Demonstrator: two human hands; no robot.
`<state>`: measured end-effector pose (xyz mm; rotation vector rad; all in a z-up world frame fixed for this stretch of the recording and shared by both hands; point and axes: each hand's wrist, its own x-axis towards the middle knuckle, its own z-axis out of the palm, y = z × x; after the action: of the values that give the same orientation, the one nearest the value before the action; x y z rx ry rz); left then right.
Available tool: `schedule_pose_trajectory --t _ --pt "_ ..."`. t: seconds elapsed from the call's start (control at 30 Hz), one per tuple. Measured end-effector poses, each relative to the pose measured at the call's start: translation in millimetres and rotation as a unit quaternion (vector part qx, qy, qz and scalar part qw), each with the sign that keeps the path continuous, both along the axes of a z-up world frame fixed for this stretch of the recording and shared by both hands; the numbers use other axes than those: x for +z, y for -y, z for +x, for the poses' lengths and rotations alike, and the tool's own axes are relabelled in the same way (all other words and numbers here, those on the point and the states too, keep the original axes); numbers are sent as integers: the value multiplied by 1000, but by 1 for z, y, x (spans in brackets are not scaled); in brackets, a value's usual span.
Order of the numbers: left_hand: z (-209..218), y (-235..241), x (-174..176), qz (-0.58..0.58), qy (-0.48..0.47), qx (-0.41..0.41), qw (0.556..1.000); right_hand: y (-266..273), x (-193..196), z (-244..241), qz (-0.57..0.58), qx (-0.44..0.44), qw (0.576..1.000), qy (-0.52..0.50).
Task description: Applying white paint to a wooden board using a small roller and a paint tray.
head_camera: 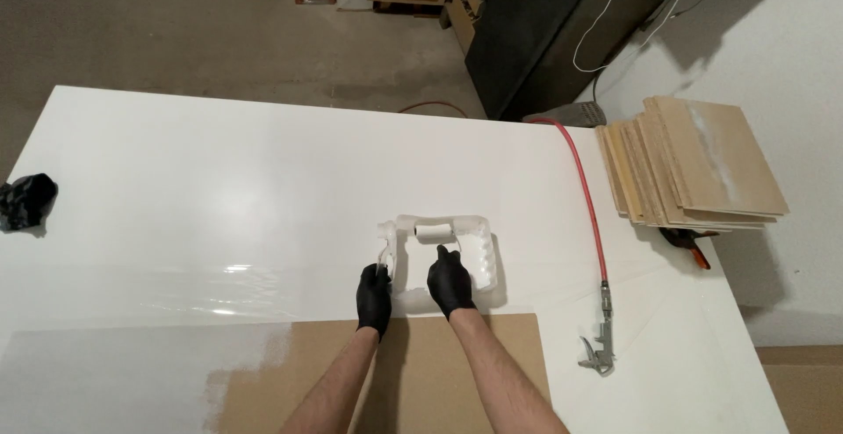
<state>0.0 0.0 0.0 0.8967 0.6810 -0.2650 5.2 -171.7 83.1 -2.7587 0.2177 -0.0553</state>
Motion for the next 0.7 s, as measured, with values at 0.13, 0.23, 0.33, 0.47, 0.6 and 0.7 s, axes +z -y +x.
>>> schedule_pose_trajectory --t 0.13,0.23,0.33,0.47,0.6,0.7 --pt "-7 3 21 89 39 -22 995 15 8 -28 38 3 999 32" --pt "1 -1 29 120 61 -28 990 27 29 -51 72 -6 991 112" --pt "5 3 34 226 79 -85 967 37 73 -86 278 -99 953 69" --pt "3 -3 49 324 73 -145 932 68 84 -143 354 -45 933 46" --pt "-17 -17 76 322 40 -98 941 91 45 -174 380 43 923 35" --pt "-71 -45 101 346 70 -8 936 76 66 -177 405 130 904 -42"
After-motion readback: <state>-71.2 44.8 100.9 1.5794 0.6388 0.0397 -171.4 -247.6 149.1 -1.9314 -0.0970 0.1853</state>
